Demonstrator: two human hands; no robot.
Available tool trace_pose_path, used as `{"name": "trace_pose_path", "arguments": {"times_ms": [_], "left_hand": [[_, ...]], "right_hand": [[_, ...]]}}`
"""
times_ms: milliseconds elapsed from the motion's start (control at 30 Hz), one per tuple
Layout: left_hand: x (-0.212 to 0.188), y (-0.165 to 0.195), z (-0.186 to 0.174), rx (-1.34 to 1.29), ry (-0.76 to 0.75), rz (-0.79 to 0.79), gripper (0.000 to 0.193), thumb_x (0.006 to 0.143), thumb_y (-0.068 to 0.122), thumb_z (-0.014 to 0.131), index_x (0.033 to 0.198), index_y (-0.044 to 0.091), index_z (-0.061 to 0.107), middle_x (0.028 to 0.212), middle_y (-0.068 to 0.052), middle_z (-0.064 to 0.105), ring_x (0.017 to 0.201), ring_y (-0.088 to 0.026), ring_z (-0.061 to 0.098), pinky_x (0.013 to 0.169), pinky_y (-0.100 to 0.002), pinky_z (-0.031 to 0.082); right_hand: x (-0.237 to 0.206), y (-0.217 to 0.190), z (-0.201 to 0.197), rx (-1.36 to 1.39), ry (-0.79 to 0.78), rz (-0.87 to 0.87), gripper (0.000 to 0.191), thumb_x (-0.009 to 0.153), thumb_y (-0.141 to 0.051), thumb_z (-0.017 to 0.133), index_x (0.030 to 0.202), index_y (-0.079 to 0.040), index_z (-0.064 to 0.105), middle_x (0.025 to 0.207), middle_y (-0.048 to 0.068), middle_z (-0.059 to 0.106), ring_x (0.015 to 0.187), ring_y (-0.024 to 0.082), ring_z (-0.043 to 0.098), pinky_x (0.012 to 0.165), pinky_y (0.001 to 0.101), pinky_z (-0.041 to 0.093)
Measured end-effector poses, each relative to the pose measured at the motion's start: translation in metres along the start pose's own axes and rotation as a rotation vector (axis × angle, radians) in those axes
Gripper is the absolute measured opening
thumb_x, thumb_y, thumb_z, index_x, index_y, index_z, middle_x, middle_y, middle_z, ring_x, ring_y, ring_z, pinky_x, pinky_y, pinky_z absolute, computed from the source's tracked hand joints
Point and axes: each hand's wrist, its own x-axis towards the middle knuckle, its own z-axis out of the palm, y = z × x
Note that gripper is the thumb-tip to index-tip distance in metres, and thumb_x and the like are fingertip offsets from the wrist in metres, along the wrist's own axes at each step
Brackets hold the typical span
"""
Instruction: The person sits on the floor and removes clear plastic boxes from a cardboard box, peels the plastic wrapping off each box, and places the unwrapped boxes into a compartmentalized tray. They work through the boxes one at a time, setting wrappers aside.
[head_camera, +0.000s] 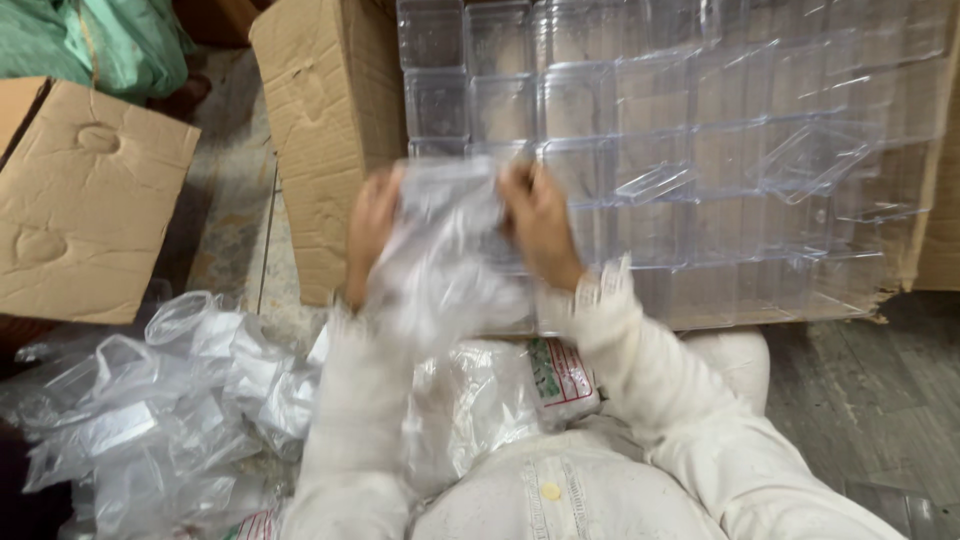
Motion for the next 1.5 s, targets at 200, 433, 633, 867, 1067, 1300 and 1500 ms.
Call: {"name": "trace_pose_path", "arguments": {"times_ms": [200,433,633,867,1067,1300,1500], "left_hand": [[-0.270,0.052,-0.005,-0.458,-0.154,-0.691,0.033,0.111,0.031,0.053,0.131,0.008,0.066,0.101,-0.008,0.062,0.093,-0.023,0.062,0.081,-0.035,0.049],[-0.308,0.041,0.011,-0.323,-0.096,-0.726,0.049,0.109,0.041,0.048,0.139,0.003,0.058,0.122,-0.013,0.059,0.115,-0.028,0.057,0.100,-0.041,0.045],[-0.319,0.070,0.017,-0.843,-0.660,-0.416,0.064,0.107,0.050,0.044,0.146,0.000,0.050,0.141,-0.017,0.056,0.134,-0.033,0.052,0.117,-0.046,0.041],[-0.333,0.023,-0.042,-0.891,0.080,-1.069,0.079,0.091,0.058,0.064,0.152,0.015,0.036,0.140,0.003,0.053,0.119,-0.018,0.063,0.092,-0.038,0.054],[-0.323,-0.063,-0.069,-0.280,0.282,-1.517,0.093,0.099,0.071,0.067,0.092,-0.021,0.065,0.084,-0.021,0.059,0.059,-0.021,0.050,0.060,-0.043,0.042],[-0.252,-0.014,-0.049,0.112,0.215,-0.997,0.064,0.089,0.051,0.073,0.111,-0.008,0.068,0.096,-0.020,0.074,0.080,-0.025,0.072,0.067,-0.032,0.052],[-0.155,0.118,-0.038,-1.073,0.365,-0.753,0.060,0.109,0.046,0.032,0.133,-0.003,0.059,0.120,-0.012,0.072,0.102,-0.015,0.070,0.079,-0.025,0.056]], "right_hand": [[-0.155,0.120,-0.006,-0.053,-0.145,0.486,0.013,0.103,-0.023,0.061,0.102,-0.011,0.058,0.072,-0.004,0.052,0.059,0.006,0.045,0.049,0.0236,0.037],[-0.157,0.184,-0.035,-0.653,-0.433,-0.147,0.020,0.101,-0.005,0.057,0.120,-0.003,0.060,0.100,0.000,0.064,0.088,0.012,0.061,0.075,0.0267,0.051],[-0.153,0.154,-0.028,0.136,-0.559,0.557,0.013,0.112,-0.009,0.063,0.118,0.000,0.056,0.097,0.006,0.063,0.082,0.015,0.058,0.072,0.0291,0.049],[-0.138,0.133,-0.003,-0.744,-0.657,0.079,0.016,0.100,-0.017,0.065,0.108,-0.003,0.065,0.085,0.004,0.072,0.073,0.011,0.067,0.068,0.0265,0.056],[-0.126,0.111,-0.007,-0.743,-0.497,0.331,0.023,0.097,-0.017,0.066,0.113,-0.001,0.064,0.086,0.010,0.069,0.070,0.016,0.063,0.062,0.0329,0.053],[-0.125,0.075,0.013,-0.776,-0.620,0.141,0.028,0.095,-0.022,0.072,0.112,0.000,0.067,0.100,0.010,0.075,0.091,0.018,0.073,0.083,0.0305,0.058],[-0.116,0.065,0.049,-0.221,-0.802,-0.095,0.062,0.095,-0.024,0.077,0.135,0.011,0.047,0.126,0.021,0.059,0.120,0.027,0.055,0.101,0.0365,0.044]]}}
